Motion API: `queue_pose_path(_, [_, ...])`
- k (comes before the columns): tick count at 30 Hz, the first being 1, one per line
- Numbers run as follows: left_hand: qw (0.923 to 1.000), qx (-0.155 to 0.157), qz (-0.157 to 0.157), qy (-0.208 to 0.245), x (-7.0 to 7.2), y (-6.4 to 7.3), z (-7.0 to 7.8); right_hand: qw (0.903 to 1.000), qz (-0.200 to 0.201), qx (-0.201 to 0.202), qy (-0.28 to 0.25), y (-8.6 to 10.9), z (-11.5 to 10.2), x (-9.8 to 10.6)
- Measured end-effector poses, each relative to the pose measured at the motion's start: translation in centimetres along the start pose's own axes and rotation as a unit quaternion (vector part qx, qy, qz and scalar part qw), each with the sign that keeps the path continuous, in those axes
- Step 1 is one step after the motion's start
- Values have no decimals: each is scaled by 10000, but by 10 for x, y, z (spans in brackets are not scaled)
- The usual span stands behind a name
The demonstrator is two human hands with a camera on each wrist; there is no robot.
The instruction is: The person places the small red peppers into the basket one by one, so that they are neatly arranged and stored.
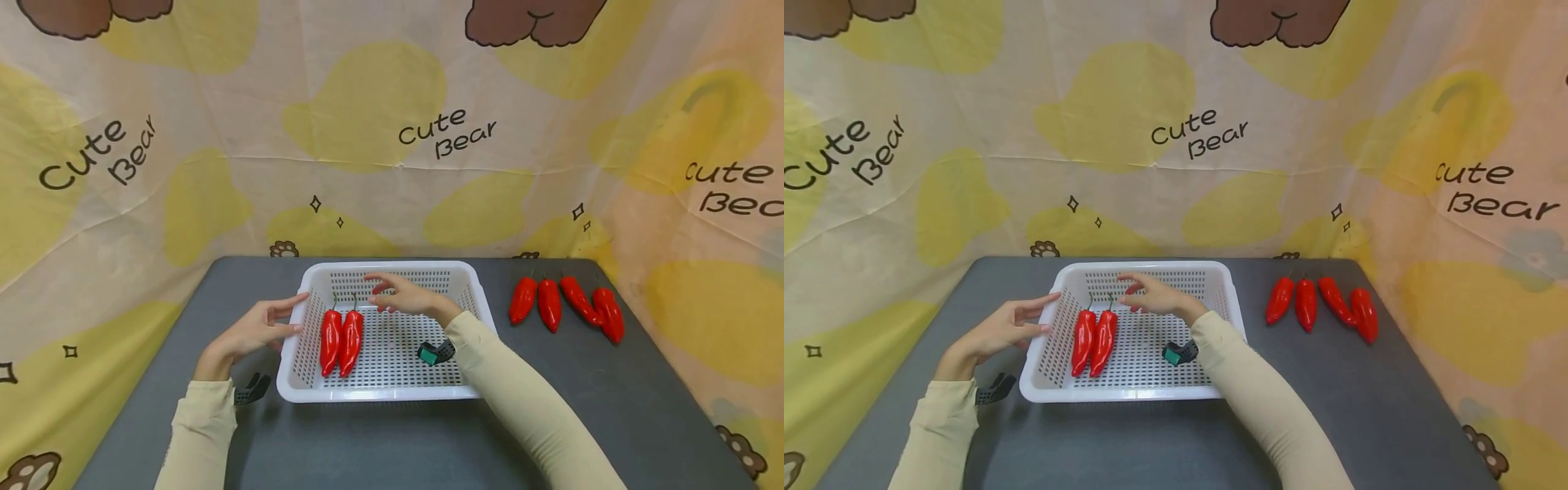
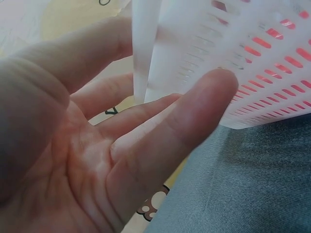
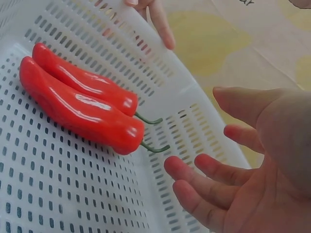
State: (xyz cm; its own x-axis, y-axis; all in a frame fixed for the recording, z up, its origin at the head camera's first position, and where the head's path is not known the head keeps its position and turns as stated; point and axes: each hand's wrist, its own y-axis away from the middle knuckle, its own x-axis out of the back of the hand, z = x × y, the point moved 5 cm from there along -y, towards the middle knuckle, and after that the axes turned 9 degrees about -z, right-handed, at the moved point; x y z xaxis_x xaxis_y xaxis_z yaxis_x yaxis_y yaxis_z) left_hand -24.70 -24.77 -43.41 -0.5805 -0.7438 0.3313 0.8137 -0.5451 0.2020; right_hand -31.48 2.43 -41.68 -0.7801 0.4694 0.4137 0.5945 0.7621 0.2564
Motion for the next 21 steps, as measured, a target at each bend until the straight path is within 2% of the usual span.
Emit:
queue_pose_path(15, [10000,25,43,-10,0,-1,-3,9999,129,90,-54,1,0,3])
queue_pose_path(21, [9999,-101,-40,-28,0,-3,-2,9988,486,22,-45,-1,5,11])
